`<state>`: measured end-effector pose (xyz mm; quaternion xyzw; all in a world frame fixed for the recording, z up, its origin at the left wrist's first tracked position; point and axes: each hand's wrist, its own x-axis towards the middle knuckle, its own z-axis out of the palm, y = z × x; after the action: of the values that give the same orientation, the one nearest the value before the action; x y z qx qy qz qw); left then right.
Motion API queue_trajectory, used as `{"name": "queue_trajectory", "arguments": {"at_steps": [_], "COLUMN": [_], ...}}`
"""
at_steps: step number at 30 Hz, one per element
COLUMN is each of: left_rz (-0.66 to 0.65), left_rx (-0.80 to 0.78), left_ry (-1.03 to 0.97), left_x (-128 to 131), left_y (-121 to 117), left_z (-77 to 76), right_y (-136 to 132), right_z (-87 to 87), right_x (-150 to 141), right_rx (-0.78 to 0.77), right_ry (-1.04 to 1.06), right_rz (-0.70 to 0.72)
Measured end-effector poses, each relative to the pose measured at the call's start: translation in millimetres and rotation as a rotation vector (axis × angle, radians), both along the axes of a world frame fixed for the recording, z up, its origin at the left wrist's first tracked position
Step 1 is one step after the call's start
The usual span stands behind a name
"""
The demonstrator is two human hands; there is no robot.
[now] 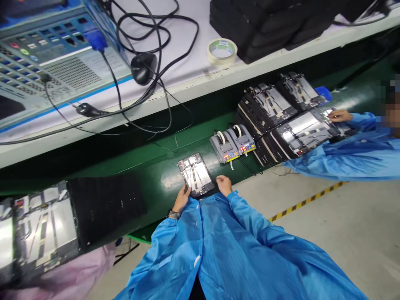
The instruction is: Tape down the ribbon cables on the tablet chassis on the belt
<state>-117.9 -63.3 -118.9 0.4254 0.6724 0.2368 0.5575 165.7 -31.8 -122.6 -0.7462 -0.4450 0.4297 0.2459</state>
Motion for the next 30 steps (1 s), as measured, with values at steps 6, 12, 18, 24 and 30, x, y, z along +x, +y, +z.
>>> {"name": "queue_trajectory", "arguments": {"at_steps": [6, 12, 18, 24, 30], "left_rz": [-0.029, -0.007, 0.144, 0.294, 0.427], "left_rx": [0.045, -0.004, 0.084, 0.165, 0.110], "left_ry": [0.302, 0.525, 0.441, 0.106, -0.171], "left_x": [15.5, 24.4, 21.8, -0.5, -9.3], "left_y": [22.6, 24.5, 21.6, 12.9, 2.4], "left_z": [-0.2, 10.3, 16.2, 1.2, -20.0], "right_y": [56.4, 50.2, 31.6, 16.6, 38.0], "right_z": [-6.2, -6.6, -6.3, 0.0, 16.0], "right_x": [70.3, 82.4, 83.8, 36.1, -24.0], "right_rx": [0.205, 0.122, 0.135, 0.087, 0.206], "right_ry": [0.084, 0.371, 0.340, 0.406, 0.417], "right_rz": [-0.449, -0.445, -0.577, -0.378, -0.119]}}
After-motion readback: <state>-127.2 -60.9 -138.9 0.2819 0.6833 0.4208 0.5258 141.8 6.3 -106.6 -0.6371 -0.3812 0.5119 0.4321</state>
